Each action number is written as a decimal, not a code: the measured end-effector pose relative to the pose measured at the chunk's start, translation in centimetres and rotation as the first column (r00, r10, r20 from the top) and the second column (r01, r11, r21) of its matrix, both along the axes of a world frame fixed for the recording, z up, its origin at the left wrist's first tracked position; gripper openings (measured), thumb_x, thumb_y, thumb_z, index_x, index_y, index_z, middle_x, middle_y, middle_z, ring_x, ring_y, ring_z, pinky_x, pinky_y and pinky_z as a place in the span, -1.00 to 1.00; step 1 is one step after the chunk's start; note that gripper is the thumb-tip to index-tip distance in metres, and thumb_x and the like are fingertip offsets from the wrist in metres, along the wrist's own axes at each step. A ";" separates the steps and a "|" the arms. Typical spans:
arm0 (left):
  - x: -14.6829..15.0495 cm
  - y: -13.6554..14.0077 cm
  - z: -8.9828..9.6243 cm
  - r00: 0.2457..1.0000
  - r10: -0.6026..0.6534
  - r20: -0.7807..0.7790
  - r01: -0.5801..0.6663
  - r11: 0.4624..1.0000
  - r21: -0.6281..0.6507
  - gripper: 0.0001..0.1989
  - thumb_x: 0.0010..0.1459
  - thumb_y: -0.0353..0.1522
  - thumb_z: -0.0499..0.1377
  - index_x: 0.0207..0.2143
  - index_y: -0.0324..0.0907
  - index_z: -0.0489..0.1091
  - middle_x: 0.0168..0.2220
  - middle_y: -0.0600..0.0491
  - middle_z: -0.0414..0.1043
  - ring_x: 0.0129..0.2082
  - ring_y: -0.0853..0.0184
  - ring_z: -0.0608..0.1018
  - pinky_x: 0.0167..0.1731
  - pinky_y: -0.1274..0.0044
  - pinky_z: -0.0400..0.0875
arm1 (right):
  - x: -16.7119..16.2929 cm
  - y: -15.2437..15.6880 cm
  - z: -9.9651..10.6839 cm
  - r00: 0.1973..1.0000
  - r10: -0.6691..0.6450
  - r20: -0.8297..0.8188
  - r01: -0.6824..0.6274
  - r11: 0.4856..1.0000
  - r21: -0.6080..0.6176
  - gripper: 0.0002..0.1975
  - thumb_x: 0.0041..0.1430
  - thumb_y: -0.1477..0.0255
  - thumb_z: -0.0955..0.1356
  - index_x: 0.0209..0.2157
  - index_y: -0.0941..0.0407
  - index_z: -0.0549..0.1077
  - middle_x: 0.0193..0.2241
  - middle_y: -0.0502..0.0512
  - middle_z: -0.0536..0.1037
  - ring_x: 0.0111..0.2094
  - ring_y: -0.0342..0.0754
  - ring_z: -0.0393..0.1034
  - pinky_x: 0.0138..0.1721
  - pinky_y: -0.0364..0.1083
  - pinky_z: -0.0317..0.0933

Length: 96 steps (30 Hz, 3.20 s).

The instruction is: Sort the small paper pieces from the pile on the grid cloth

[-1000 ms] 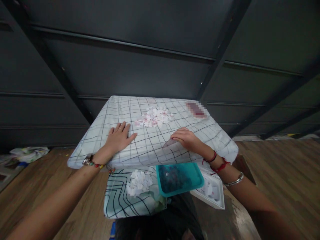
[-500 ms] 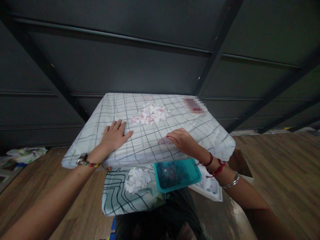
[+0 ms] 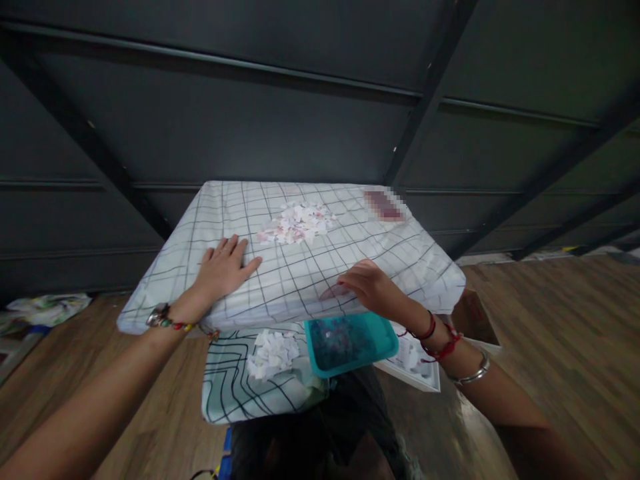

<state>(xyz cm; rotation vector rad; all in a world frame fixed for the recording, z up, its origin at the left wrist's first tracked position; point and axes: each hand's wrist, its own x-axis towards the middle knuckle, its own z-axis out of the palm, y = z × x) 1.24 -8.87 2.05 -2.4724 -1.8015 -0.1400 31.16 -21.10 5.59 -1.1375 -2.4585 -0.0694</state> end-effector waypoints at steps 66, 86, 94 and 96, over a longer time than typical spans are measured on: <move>6.2 3.7 3.1 0.277 -0.948 -0.159 0.944 0.236 0.232 -0.74 0.20 -0.40 -0.12 -0.20 -0.23 0.32 -0.45 -0.01 0.35 -0.44 0.36 0.41 -0.44 0.55 0.35 | 1.6 17.5 1.6 0.967 -0.036 0.252 0.022 0.998 0.057 -0.83 0.17 0.53 0.22 -0.29 0.16 0.44 -0.38 0.09 0.51 -0.30 -0.11 0.35 -0.22 -0.12 0.06; 5.9 3.5 2.9 0.376 -0.916 -0.139 0.918 0.347 0.190 -0.74 0.22 -0.36 -0.10 -0.18 -0.23 0.33 -0.40 0.02 0.37 -0.39 0.37 0.41 -0.40 0.56 0.32 | 3.8 13.6 2.3 0.982 -0.060 0.179 0.054 0.998 0.036 -0.77 0.23 0.47 0.17 -0.25 0.17 0.43 -0.36 0.10 0.52 -0.27 -0.10 0.35 -0.18 -0.11 0.03; 5.8 3.6 3.0 0.381 -0.917 -0.119 0.916 0.357 0.182 -0.73 0.23 -0.35 -0.12 -0.15 -0.22 0.32 -0.39 0.02 0.38 -0.38 0.35 0.43 -0.40 0.55 0.33 | 3.6 13.9 1.3 0.953 -0.096 0.286 0.097 0.995 0.012 -0.81 0.19 0.52 0.19 -0.32 0.16 0.43 -0.39 0.09 0.51 -0.32 -0.09 0.33 -0.23 -0.11 0.02; 5.9 3.5 3.2 0.373 -0.924 -0.086 0.920 0.356 0.165 -0.71 0.22 -0.31 -0.10 -0.10 -0.21 0.29 -0.36 0.00 0.38 -0.36 0.34 0.43 -0.39 0.54 0.34 | 3.7 12.8 1.4 0.958 -0.028 0.285 0.029 1.000 0.004 -0.81 0.19 0.53 0.19 -0.35 0.16 0.42 -0.43 0.07 0.50 -0.35 -0.11 0.32 -0.25 -0.12 0.02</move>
